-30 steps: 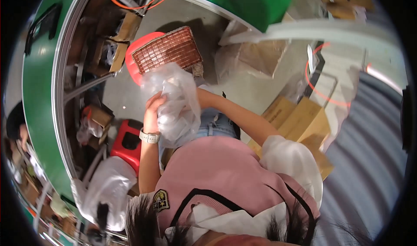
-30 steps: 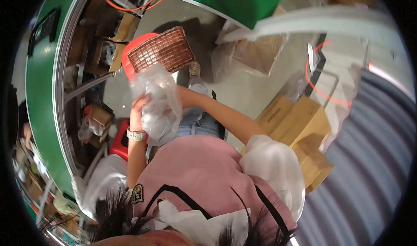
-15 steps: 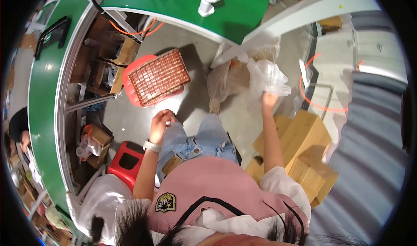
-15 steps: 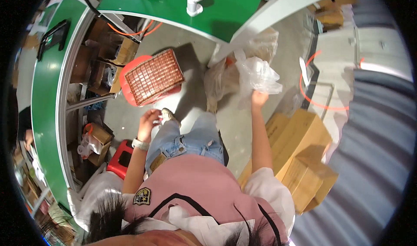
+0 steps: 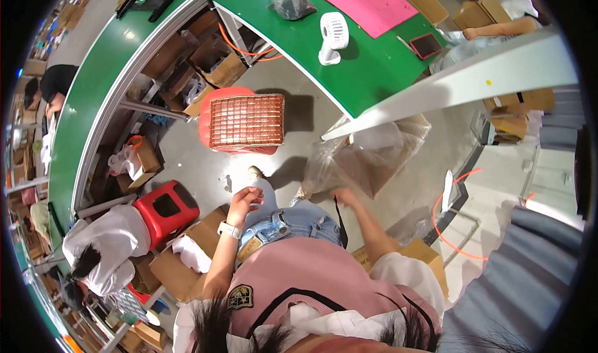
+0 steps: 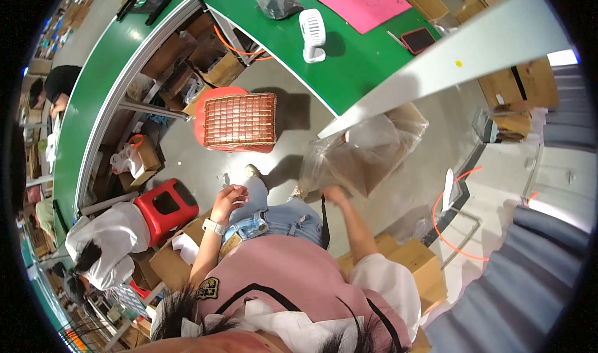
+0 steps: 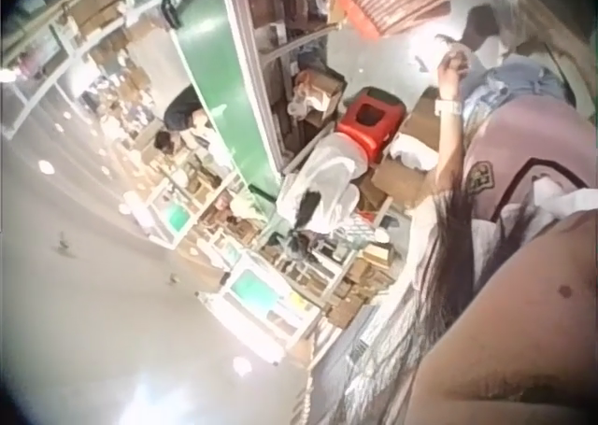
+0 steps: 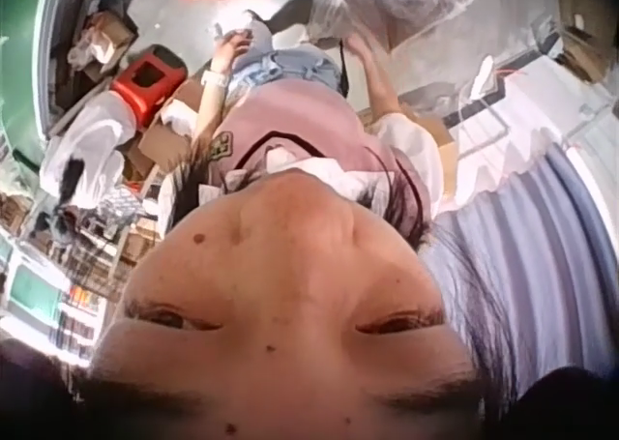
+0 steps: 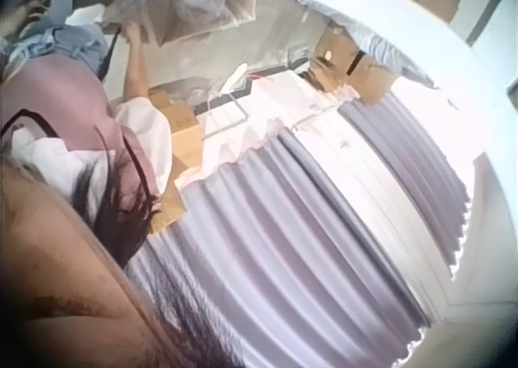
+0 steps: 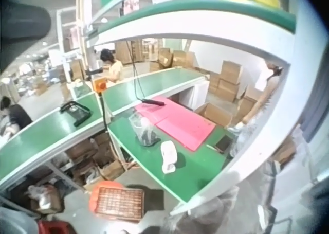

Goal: Packing small black plastic components into clear plastic bags at a factory workstation.

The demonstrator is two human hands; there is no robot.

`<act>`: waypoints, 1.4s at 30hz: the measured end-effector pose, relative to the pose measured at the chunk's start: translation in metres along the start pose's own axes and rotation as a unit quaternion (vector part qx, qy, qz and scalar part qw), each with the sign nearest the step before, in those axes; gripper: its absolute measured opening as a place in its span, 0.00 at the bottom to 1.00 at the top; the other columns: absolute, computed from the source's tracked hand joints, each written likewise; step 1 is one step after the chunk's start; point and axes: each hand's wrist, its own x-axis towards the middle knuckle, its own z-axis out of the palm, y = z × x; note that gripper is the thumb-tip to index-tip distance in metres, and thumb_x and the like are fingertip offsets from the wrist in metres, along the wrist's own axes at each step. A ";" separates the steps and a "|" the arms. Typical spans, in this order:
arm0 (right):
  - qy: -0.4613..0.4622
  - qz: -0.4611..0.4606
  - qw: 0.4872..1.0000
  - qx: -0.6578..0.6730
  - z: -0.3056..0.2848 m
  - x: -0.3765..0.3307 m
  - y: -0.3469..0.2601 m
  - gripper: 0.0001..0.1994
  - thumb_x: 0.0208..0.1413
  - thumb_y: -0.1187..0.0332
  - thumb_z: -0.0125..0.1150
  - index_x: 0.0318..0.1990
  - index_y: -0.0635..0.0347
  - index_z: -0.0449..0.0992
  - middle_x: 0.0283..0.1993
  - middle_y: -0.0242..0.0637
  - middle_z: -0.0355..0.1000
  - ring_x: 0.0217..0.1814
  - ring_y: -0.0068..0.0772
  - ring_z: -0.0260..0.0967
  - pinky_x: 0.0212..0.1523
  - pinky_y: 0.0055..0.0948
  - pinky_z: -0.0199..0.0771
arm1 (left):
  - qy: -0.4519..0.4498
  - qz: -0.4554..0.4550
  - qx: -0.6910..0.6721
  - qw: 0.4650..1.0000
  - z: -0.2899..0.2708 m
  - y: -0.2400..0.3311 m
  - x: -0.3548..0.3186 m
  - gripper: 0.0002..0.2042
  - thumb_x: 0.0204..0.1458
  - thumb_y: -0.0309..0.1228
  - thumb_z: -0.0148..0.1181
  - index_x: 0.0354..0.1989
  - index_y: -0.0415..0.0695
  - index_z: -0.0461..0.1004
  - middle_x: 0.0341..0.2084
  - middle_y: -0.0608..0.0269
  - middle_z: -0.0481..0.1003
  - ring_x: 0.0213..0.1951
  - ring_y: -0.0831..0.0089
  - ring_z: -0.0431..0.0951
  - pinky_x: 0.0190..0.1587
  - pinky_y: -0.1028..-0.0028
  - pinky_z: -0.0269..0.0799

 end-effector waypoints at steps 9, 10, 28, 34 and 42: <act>-0.105 0.151 0.970 0.162 -0.010 -0.068 -0.055 0.20 0.53 0.53 0.49 0.48 0.55 0.71 0.36 0.32 0.72 0.35 0.24 0.70 0.34 0.27 0.69 | 0.023 0.270 0.153 0.950 0.009 0.157 0.139 0.23 0.45 0.37 0.61 0.46 0.39 0.62 0.37 0.61 0.69 0.40 0.74 0.69 0.43 0.75 0.65; -0.084 0.125 0.967 0.205 -0.012 -0.071 -0.061 0.19 0.54 0.55 0.49 0.48 0.55 0.70 0.37 0.32 0.72 0.36 0.24 0.71 0.36 0.27 0.69 | 0.011 0.360 0.178 0.916 0.012 0.191 0.175 0.35 0.40 0.39 0.67 0.52 0.32 0.55 0.42 0.52 0.66 0.43 0.68 0.69 0.46 0.72 0.66; 0.393 0.176 0.852 0.297 0.213 -0.115 -0.112 0.13 0.50 0.62 0.55 0.36 0.62 0.78 0.20 0.29 0.69 0.19 0.17 0.62 0.20 0.21 0.62 | -0.119 0.508 0.047 0.852 0.107 0.451 0.377 0.10 0.52 0.23 0.44 0.27 0.32 0.72 0.24 0.56 0.76 0.29 0.68 0.77 0.37 0.73 0.71; 0.356 0.183 0.877 0.267 0.180 -0.113 -0.134 0.12 0.50 0.64 0.54 0.34 0.62 0.77 0.21 0.34 0.72 0.22 0.24 0.68 0.26 0.23 0.67 | -0.116 0.428 -0.137 0.886 0.072 0.471 0.309 0.09 0.54 0.30 0.48 0.24 0.39 0.68 0.18 0.65 0.67 0.20 0.75 0.67 0.24 0.75 0.63; 0.368 -0.054 0.904 0.211 0.056 -0.055 -0.234 0.10 0.46 0.72 0.59 0.37 0.64 0.75 0.23 0.31 0.71 0.23 0.18 0.66 0.26 0.19 0.67 | -0.112 0.344 -0.164 0.918 0.000 0.412 0.187 0.08 0.58 0.30 0.42 0.32 0.43 0.68 0.18 0.70 0.66 0.18 0.81 0.63 0.19 0.81 0.57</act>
